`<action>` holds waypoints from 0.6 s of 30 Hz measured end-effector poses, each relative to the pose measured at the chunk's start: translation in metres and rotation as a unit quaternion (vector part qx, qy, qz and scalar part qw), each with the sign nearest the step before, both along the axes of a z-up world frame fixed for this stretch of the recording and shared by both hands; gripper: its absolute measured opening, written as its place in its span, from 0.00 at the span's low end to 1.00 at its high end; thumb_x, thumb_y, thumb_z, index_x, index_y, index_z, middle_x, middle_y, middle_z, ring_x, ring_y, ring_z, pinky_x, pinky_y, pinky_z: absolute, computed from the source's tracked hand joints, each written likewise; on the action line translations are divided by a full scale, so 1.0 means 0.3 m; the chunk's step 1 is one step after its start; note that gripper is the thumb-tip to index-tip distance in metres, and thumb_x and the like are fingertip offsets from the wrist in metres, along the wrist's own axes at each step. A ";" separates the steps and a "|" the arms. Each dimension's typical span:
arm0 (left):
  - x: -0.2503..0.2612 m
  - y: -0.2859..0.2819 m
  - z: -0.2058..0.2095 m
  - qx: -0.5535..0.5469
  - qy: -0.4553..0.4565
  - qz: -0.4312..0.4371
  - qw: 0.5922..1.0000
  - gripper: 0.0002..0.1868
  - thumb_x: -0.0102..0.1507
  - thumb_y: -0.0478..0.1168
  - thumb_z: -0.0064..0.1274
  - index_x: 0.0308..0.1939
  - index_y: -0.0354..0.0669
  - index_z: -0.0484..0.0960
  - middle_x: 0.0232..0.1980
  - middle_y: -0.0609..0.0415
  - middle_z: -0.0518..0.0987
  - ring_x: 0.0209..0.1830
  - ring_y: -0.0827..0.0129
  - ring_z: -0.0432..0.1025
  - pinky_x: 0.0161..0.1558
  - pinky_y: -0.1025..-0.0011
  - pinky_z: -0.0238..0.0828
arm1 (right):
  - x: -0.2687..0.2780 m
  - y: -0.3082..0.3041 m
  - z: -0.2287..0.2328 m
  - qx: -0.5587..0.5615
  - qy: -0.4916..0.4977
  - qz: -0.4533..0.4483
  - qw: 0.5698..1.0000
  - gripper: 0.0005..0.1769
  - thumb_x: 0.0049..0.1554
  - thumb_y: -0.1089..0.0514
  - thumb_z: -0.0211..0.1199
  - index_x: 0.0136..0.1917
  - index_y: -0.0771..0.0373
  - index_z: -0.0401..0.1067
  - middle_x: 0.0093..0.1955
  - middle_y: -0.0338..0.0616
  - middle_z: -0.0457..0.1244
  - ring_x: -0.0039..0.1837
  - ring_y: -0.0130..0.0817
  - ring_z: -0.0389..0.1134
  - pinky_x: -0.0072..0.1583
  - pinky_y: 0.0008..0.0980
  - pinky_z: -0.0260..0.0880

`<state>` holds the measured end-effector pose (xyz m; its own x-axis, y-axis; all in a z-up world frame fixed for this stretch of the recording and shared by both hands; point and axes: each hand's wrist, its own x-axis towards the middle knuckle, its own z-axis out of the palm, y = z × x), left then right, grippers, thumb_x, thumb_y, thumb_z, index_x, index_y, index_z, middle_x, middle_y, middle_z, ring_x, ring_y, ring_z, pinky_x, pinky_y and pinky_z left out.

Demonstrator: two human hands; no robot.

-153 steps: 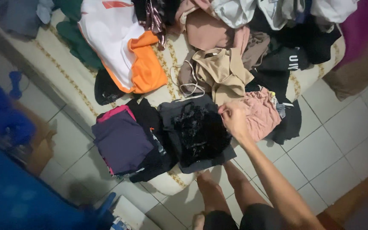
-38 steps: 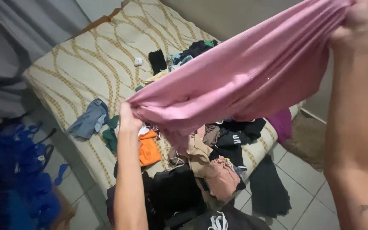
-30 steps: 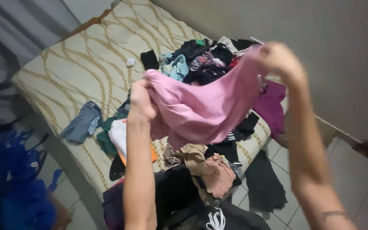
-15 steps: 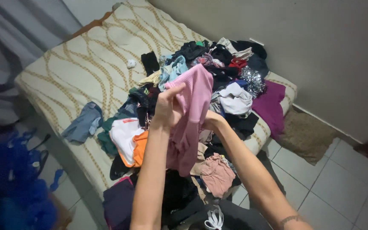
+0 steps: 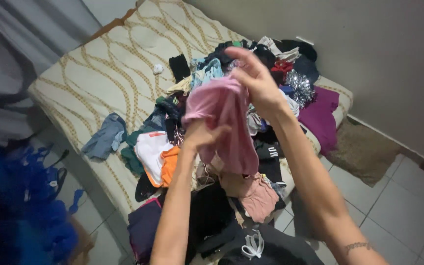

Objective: The person folds several garments on a bed, including a black bra, a pink top, a brown top, and a beige top. Each item is unfolded, smoothed, and folded into a neat stack on the bed.

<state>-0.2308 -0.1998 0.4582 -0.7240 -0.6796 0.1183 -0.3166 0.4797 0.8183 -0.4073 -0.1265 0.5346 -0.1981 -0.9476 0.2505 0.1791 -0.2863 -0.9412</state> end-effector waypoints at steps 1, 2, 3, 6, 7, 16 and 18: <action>0.004 -0.021 -0.066 -0.007 -0.120 -0.034 0.992 0.52 0.51 0.73 0.52 0.69 0.44 0.65 0.61 0.44 0.75 0.59 0.48 0.71 0.58 0.57 0.77 | -0.021 -0.004 0.050 0.013 -0.020 -0.030 0.999 0.23 0.61 0.54 0.63 0.69 0.49 0.65 0.50 0.40 0.57 0.42 0.25 0.59 0.43 0.24 0.66; 0.008 -0.020 -0.155 -0.006 -0.119 -0.035 0.992 0.52 0.51 0.73 0.52 0.69 0.44 0.65 0.61 0.44 0.75 0.59 0.48 0.71 0.58 0.57 0.77 | -0.050 -0.026 0.058 0.014 -0.020 -0.031 0.999 0.23 0.61 0.54 0.63 0.69 0.49 0.65 0.50 0.40 0.57 0.42 0.25 0.59 0.43 0.24 0.66; 0.011 -0.020 -0.243 -0.133 -0.126 -0.024 0.983 0.35 0.52 0.61 0.52 0.56 0.43 0.75 0.49 0.42 0.78 0.46 0.43 0.73 0.45 0.50 0.74 | -0.079 -0.049 0.066 -0.082 -0.013 -0.056 0.995 0.13 0.65 0.56 0.61 0.64 0.51 0.69 0.51 0.34 0.59 0.40 0.20 0.56 0.39 0.20 0.63; 0.018 -0.074 -0.463 -0.270 -0.191 0.000 0.944 0.32 0.50 0.64 0.55 0.45 0.42 0.85 0.43 0.42 0.83 0.39 0.43 0.76 0.39 0.49 0.73 | -0.142 -0.063 0.191 -0.225 0.113 -0.174 0.952 0.04 0.68 0.61 0.60 0.55 0.58 0.75 0.52 0.35 0.65 0.46 0.23 0.61 0.47 0.22 0.63; 0.023 -0.093 -0.534 -0.275 -0.252 0.014 0.927 0.46 0.47 0.80 0.59 0.47 0.43 0.85 0.48 0.44 0.84 0.45 0.47 0.78 0.45 0.56 0.75 | -0.157 -0.055 0.244 -0.263 0.227 -0.260 0.901 0.05 0.67 0.65 0.61 0.52 0.63 0.77 0.51 0.41 0.70 0.55 0.29 0.69 0.60 0.28 0.67; -0.029 -0.214 -0.494 0.153 -0.129 0.213 0.956 0.13 0.52 0.39 0.55 0.39 0.40 0.77 0.29 0.45 0.78 0.30 0.51 0.74 0.30 0.56 0.70 | -0.164 -0.064 0.244 -0.242 0.170 -0.168 0.940 0.08 0.71 0.69 0.52 0.55 0.63 0.72 0.51 0.44 0.67 0.54 0.37 0.72 0.59 0.36 0.83; -0.060 -0.278 -0.520 0.258 -0.066 0.247 0.932 0.06 0.55 0.38 0.55 0.34 0.43 0.77 0.29 0.49 0.76 0.29 0.58 0.70 0.28 0.62 0.65 | -0.224 -0.108 0.109 -0.208 0.202 -0.107 0.951 0.15 0.69 0.63 0.56 0.68 0.65 0.62 0.67 0.47 0.58 0.69 0.38 0.60 0.72 0.37 0.63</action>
